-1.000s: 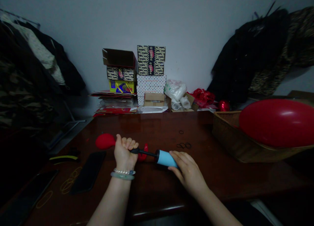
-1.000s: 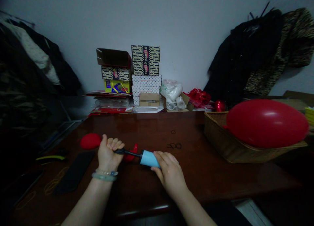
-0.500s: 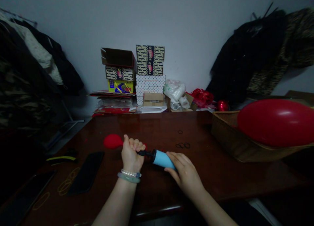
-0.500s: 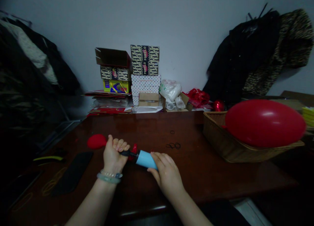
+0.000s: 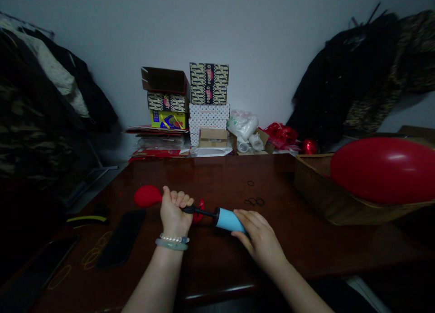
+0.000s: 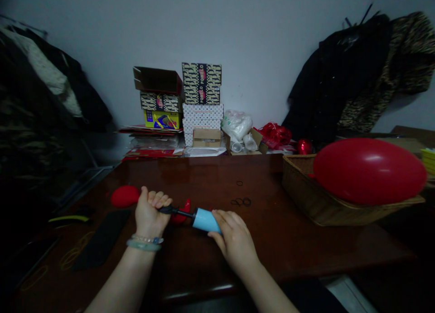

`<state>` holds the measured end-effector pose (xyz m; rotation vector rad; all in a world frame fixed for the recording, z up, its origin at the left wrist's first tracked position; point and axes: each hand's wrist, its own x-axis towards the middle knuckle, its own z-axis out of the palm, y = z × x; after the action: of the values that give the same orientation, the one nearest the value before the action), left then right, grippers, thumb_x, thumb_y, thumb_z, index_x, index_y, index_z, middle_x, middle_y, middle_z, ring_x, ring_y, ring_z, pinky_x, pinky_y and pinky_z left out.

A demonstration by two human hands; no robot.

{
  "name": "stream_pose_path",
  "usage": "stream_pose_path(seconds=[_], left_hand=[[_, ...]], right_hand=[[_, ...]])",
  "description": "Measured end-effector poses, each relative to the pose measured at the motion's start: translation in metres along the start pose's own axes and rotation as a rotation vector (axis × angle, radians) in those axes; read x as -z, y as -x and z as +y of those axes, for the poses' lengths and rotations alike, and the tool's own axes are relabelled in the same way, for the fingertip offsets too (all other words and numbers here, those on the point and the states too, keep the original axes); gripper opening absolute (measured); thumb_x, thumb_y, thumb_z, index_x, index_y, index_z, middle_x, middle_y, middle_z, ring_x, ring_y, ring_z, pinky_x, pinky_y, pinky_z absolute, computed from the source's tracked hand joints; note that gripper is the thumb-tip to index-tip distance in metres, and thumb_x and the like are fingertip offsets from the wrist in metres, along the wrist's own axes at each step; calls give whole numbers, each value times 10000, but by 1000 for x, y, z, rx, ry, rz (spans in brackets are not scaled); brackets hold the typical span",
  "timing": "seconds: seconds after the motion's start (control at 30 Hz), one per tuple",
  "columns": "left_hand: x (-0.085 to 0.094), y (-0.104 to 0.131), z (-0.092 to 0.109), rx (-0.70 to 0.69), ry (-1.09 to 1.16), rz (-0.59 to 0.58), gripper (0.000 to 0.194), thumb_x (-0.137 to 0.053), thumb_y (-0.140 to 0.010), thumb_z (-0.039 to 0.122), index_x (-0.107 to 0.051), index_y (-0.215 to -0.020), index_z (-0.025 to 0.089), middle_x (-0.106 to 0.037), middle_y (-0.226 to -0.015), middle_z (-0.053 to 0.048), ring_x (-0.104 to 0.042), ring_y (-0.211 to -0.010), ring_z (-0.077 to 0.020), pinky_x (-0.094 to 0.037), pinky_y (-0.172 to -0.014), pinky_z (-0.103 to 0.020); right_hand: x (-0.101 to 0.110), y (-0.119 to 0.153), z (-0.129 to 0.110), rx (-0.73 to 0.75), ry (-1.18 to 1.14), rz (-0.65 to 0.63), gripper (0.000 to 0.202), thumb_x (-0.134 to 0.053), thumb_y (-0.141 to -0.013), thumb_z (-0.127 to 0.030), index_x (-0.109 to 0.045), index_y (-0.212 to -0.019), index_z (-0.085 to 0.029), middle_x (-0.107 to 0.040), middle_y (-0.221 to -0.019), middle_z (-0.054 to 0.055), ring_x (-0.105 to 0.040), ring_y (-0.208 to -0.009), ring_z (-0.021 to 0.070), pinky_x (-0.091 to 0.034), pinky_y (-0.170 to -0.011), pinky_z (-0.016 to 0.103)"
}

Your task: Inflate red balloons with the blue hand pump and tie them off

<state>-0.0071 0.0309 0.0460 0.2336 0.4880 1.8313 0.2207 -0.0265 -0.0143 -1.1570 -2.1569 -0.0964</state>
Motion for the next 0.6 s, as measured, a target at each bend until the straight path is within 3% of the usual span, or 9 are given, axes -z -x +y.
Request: stream_pose_path(seconds=[0.2, 0.4, 0.6], left_hand=[[0, 8, -23, 45, -25, -14, 534, -580, -815, 481, -232, -536, 188, -236, -424, 83, -239, -352, -51, -261, -392, -206], [-1, 12, -31, -10, -77, -57, 494, -598, -806, 472, -295, -546, 181, -279, -455, 78, -279, -375, -52, -298, -412, -201], [-1, 13, -37, -62, -276, -114, 405, -618, -771, 506, -511, -605, 152, -523, -569, 1, -550, -551, -128, -471, -611, -282]], right_hand=[[-3, -3, -11, -1, 11, 20, 450, -568, -878, -321, -491, -1296, -173, -606, -1200, 116, -566, -1072, 241, -478, -945, 420], [-8, -2, -12, -2, 3, 81, 461, -565, -879, -333, -484, -1309, -187, -618, -1180, 116, -575, -1059, 246, -492, -925, 422], [6, -6, -4, 7, 21, 119, 455, -548, -891, -340, -478, -1316, -194, -611, -1192, 119, -569, -1075, 253, -482, -929, 436]])
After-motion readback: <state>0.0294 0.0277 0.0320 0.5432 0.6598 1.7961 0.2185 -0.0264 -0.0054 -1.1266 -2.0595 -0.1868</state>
